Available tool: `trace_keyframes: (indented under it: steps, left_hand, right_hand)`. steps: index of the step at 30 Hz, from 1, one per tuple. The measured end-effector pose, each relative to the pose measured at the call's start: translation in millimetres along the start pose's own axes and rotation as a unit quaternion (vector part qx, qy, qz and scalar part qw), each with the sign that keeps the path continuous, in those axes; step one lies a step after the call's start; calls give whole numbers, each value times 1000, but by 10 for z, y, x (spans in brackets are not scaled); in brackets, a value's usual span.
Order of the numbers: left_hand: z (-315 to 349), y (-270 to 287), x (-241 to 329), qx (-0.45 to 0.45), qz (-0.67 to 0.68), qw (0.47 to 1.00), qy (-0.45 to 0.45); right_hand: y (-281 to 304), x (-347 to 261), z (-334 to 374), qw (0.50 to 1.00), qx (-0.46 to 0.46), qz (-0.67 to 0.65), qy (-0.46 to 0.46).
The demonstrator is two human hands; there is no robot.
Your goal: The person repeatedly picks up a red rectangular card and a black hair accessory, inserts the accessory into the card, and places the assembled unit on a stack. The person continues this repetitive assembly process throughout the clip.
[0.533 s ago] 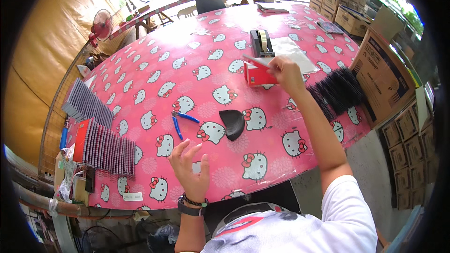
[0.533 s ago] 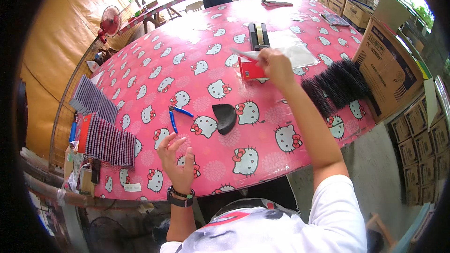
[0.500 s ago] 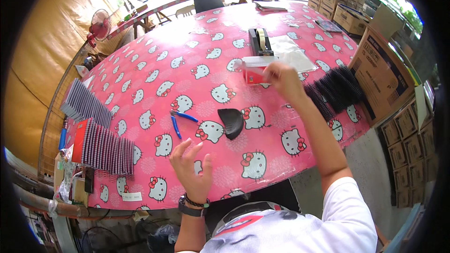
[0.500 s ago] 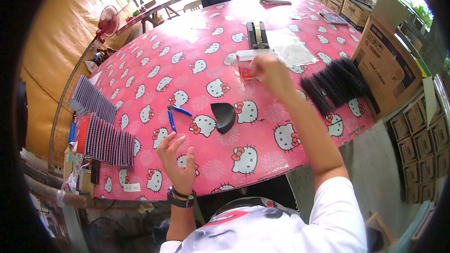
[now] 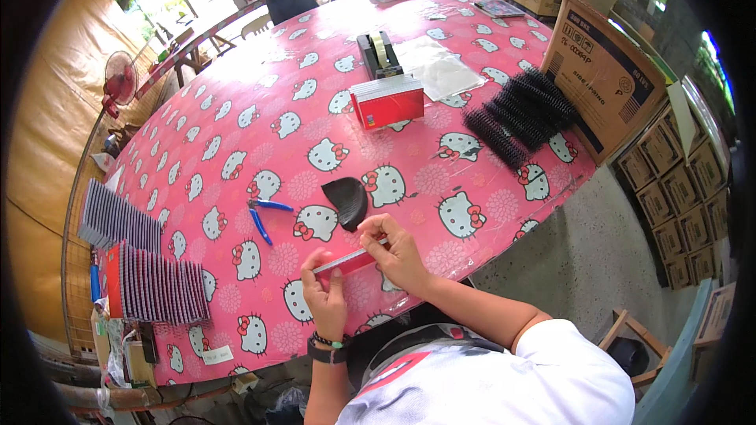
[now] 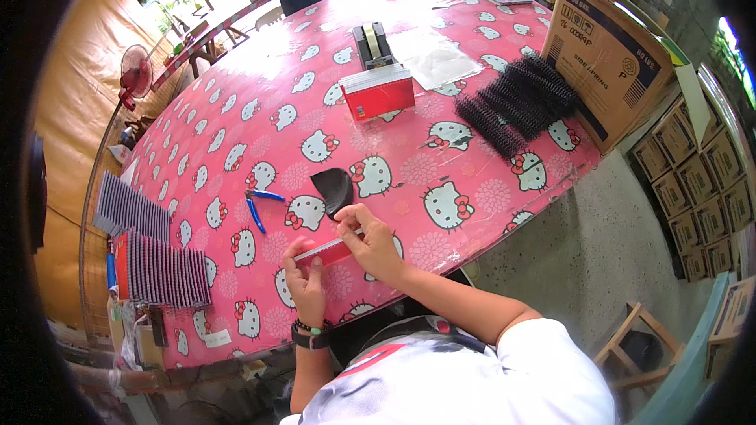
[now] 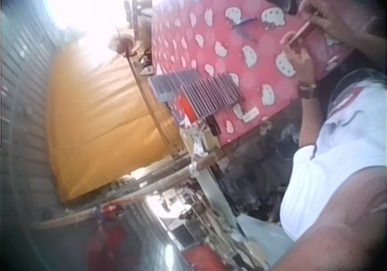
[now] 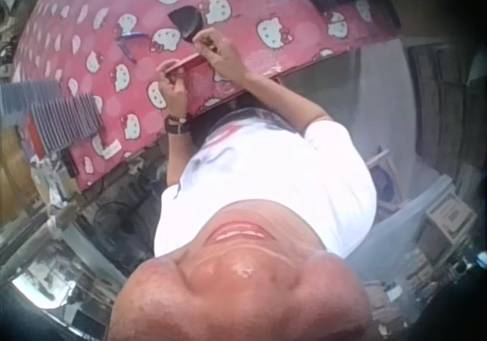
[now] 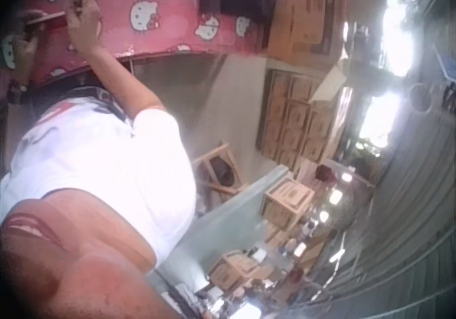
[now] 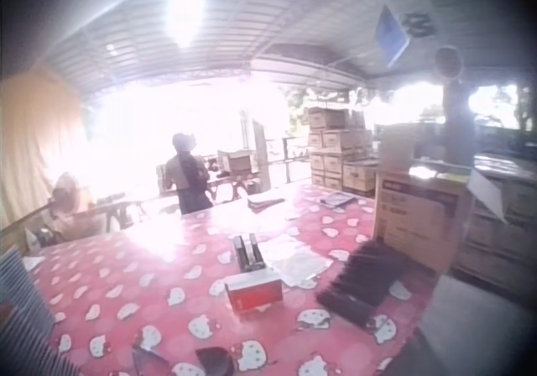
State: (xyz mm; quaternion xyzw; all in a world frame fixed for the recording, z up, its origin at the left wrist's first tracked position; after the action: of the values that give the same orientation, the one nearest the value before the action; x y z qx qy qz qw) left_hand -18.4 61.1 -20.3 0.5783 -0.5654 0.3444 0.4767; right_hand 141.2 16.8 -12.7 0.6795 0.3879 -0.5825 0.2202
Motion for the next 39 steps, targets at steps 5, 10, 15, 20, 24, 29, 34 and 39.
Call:
trace_keyframes:
  steps: [5,10,15,20,24,29,34,39]
  left_hand:
    - [108,-296,679,58,-308,888,-335]
    - [41,-299,606,-7,-244,919,-311]
    - [-17,-130,574,-1,-252,911,-327]
    - [-27,-89,558,22,-248,920,-304]
    - [-105,19,536,32,-240,928,-284]
    - [-129,81,522,34,-229,936,-266]
    - [-99,150,457,56,-245,933,-257]
    - [-194,71,481,8,-250,937,-242]
  right_hand:
    - [-71,46,-92,996,-93,-14,-10]
    - [1162,-280,-1205,913,61,295,276]
    - [2475,107,-1763,734,169,647,115]
    - [2241,-274,-1807,811,157,549,126]
    - [2237,-394,-1804,802,168,543,181]
    - [2157,-526,-1758,774,200,548,246]
    - [1185,-881,-1251,880,90,388,258]
    - [226,-438,-396,922,-264,253,125]
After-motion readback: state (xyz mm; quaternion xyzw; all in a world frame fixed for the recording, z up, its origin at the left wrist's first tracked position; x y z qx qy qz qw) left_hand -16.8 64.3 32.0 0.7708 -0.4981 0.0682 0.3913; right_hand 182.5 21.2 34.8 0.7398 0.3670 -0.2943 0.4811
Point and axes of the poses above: each hand's wrist, its own z-axis away from the middle knuckle, its own y-axis out of the back of the hand, x = y × z, the point moved 6 cm from there along -z, towards the middle knuckle, and after that the axes turned 11 degrees about x, right-handed, at the moved point
